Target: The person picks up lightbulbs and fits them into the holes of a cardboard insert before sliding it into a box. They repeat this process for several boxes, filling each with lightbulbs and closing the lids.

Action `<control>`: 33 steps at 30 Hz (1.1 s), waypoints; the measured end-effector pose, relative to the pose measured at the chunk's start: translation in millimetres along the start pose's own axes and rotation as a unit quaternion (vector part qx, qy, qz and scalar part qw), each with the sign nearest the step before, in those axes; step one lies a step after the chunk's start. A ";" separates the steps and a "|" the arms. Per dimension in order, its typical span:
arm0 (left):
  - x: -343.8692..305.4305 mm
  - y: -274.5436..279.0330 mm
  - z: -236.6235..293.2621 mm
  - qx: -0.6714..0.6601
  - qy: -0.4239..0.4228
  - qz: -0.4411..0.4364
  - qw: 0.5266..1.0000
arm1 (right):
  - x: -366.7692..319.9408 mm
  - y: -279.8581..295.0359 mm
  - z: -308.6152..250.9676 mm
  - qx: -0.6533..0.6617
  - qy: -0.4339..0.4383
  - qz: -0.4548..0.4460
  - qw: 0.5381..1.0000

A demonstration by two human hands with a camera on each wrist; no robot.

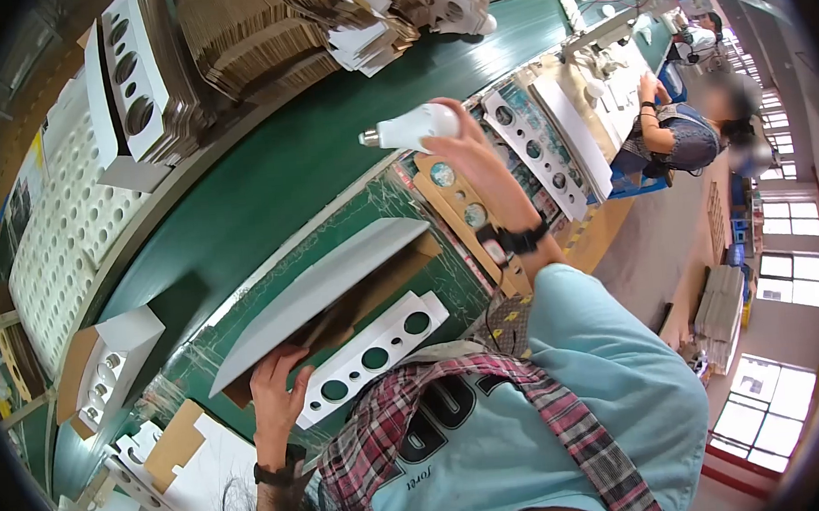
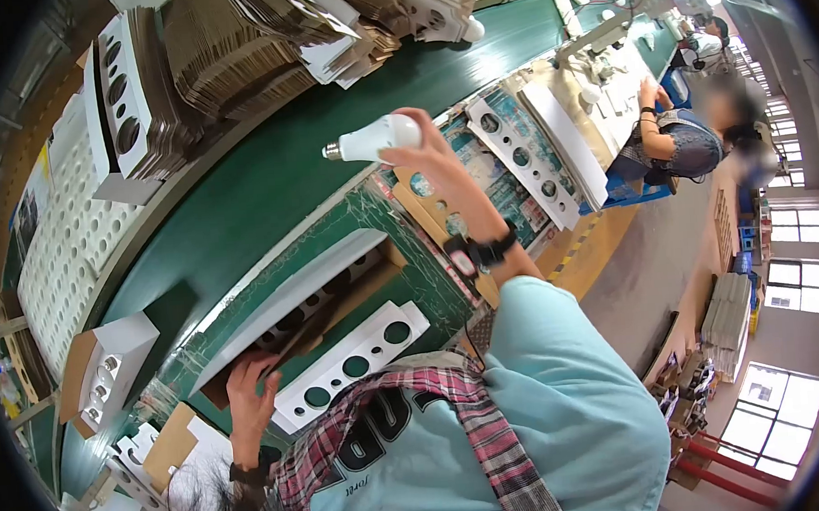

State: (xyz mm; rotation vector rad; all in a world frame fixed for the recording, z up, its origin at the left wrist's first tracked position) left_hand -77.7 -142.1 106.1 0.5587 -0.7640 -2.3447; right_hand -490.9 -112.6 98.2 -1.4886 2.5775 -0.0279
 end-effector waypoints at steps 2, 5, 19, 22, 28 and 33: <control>1.5 4.1 26.3 -0.146 0.022 0.014 0.989 | -46.6 -6.4 -52.7 -0.090 0.117 -0.001 0.989; 13.7 -7.5 69.9 -0.461 0.017 -0.066 0.885 | -118.5 -56.1 -108.9 -0.252 0.253 -0.066 0.931; -35.1 -18.3 32.8 -0.183 -0.003 0.032 0.983 | -200.5 -140.7 -30.3 -0.206 0.009 -0.358 0.911; -44.0 -4.8 0.4 0.157 -0.096 0.164 0.969 | -164.1 -149.0 -6.3 -0.188 -0.054 -0.310 0.930; -43.0 -28.6 -59.5 0.251 -0.027 0.039 0.967 | -112.0 -213.5 77.1 -0.341 -0.040 -0.370 0.863; -43.6 -29.2 -60.1 0.217 -0.024 0.041 0.975 | -110.0 -239.1 102.7 -0.487 -0.127 -0.401 0.766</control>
Point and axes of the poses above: each hand's wrist, its own x-axis towards the middle knuckle, its own y-axis out of the back of the hand, z = x × y, the point moved 5 cm from there along x, towards the middle knuckle, and after that the axes turned 5 degrees about y, right-handed, at the moved point
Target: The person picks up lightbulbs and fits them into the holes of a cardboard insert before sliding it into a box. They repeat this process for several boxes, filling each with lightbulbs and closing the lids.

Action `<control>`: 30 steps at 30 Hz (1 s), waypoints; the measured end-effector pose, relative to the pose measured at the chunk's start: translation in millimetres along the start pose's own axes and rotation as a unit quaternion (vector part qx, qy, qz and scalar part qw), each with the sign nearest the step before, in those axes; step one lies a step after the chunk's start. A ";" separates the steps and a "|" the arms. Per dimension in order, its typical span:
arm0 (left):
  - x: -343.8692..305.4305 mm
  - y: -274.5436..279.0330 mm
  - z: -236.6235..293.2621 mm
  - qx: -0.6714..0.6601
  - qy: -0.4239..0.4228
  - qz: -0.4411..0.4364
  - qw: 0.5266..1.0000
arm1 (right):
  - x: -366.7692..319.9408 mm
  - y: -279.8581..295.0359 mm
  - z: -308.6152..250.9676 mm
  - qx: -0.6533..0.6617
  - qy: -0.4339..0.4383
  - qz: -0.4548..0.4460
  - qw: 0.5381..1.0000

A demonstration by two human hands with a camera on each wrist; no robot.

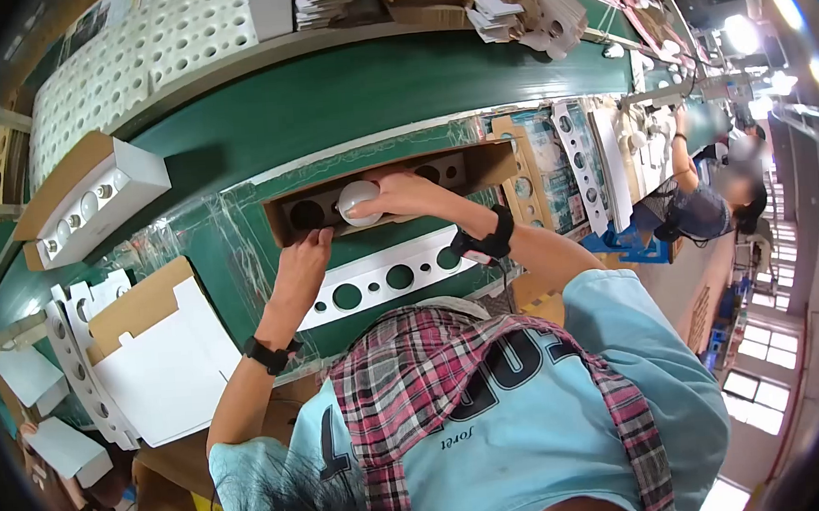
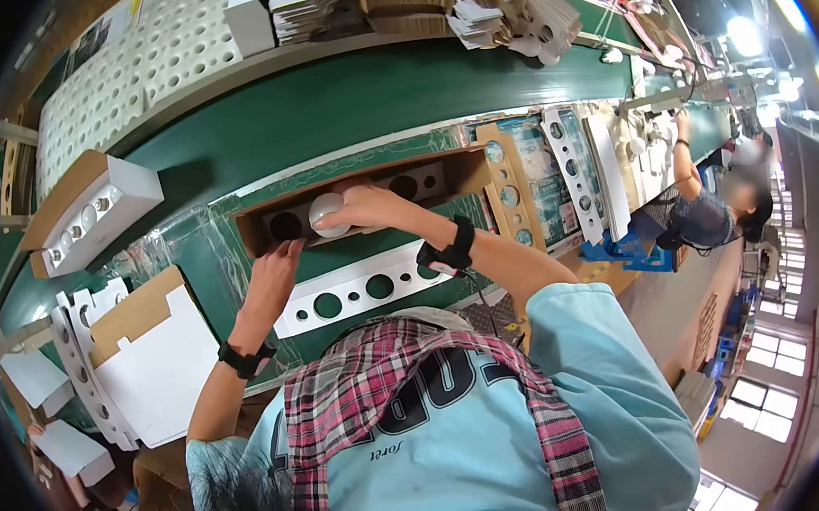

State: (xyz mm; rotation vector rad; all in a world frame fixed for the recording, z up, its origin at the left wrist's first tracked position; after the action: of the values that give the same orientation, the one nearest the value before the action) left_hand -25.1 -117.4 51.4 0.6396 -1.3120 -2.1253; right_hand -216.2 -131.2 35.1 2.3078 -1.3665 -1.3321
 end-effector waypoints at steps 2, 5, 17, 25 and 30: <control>-0.7 -1.3 -0.6 -0.009 0.005 -0.004 1.000 | 0.1 -3.4 -11.5 -0.027 0.024 0.021 0.999; 0.6 -4.0 0.9 0.003 -0.003 0.008 1.000 | -6.1 -1.8 -29.7 -0.035 0.079 0.067 0.994; 2.4 8.5 3.3 -0.028 0.000 -0.006 1.000 | 5.0 -33.8 -32.2 -0.048 0.195 0.068 0.977; -11.6 23.1 -13.7 -0.071 0.051 -0.046 0.995 | -126.9 101.2 -33.0 0.261 0.223 0.016 0.939; -9.6 33.0 1.6 -0.059 0.088 -0.018 0.994 | -133.4 212.2 166.1 0.274 0.140 0.460 0.833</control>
State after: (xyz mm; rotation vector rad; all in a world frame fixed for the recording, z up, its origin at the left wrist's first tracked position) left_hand -12.2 -122.1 83.0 0.7855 -1.0795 -2.1030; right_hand -500.8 -103.0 127.8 1.4998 -2.4680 -0.3026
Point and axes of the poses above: each hand's wrist, its own x-axis towards the middle knuckle, its own y-axis out of the back of the hand, z = x × y, the point moved 5 cm from there along x, towards the middle knuckle, and after that the axes turned 5 degrees about y, right-handed, at the moved point
